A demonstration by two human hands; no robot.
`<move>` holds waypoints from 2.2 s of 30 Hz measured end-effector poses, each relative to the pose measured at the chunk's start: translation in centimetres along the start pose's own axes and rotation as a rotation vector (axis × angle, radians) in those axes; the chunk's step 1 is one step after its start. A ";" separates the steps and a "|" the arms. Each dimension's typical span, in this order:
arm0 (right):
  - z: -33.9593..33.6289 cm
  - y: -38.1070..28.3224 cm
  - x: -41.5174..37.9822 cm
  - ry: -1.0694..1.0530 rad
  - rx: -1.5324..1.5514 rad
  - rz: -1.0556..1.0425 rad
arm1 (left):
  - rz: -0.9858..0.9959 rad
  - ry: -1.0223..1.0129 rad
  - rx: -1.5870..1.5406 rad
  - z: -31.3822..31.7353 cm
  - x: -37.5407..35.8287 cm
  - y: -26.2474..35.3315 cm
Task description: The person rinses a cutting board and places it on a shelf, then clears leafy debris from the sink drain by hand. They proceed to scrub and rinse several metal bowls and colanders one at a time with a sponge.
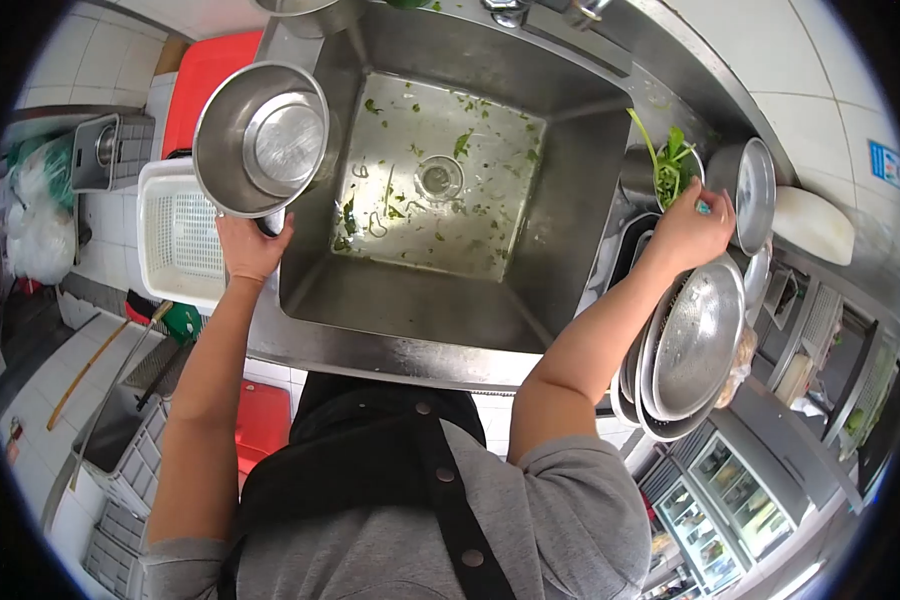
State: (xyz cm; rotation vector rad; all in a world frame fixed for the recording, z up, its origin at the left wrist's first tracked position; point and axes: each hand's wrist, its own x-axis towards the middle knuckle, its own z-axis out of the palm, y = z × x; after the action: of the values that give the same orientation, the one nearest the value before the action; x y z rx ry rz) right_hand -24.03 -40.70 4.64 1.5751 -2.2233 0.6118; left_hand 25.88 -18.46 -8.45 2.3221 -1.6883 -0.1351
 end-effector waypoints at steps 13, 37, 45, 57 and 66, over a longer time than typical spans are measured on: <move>4.3 -7.3 -6.9 0.212 0.571 -0.241 | -0.019 -0.036 0.034 -0.3 0.1 0.1; 38.3 -14.7 -31.7 -0.469 0.527 0.202 | -0.033 -0.210 0.038 0.6 -1.0 -1.1; 32.5 -17.6 -44.2 -1.081 0.747 -0.442 | -0.038 -0.213 0.048 0.9 -1.2 -1.3; 24.0 -18.1 -56.5 -1.566 0.763 -0.366 | 0.071 -0.131 0.138 0.6 -0.8 -1.1; 19.6 -18.0 -48.2 -1.658 0.622 -0.691 | 0.002 -0.078 -0.021 -0.2 -0.1 -0.4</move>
State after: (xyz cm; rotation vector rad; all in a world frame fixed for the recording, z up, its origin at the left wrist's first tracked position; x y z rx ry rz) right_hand 7.93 -17.93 -34.05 3.8353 -1.8170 -0.5652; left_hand 26.26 -18.27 -8.40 2.3284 -1.7171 -0.2453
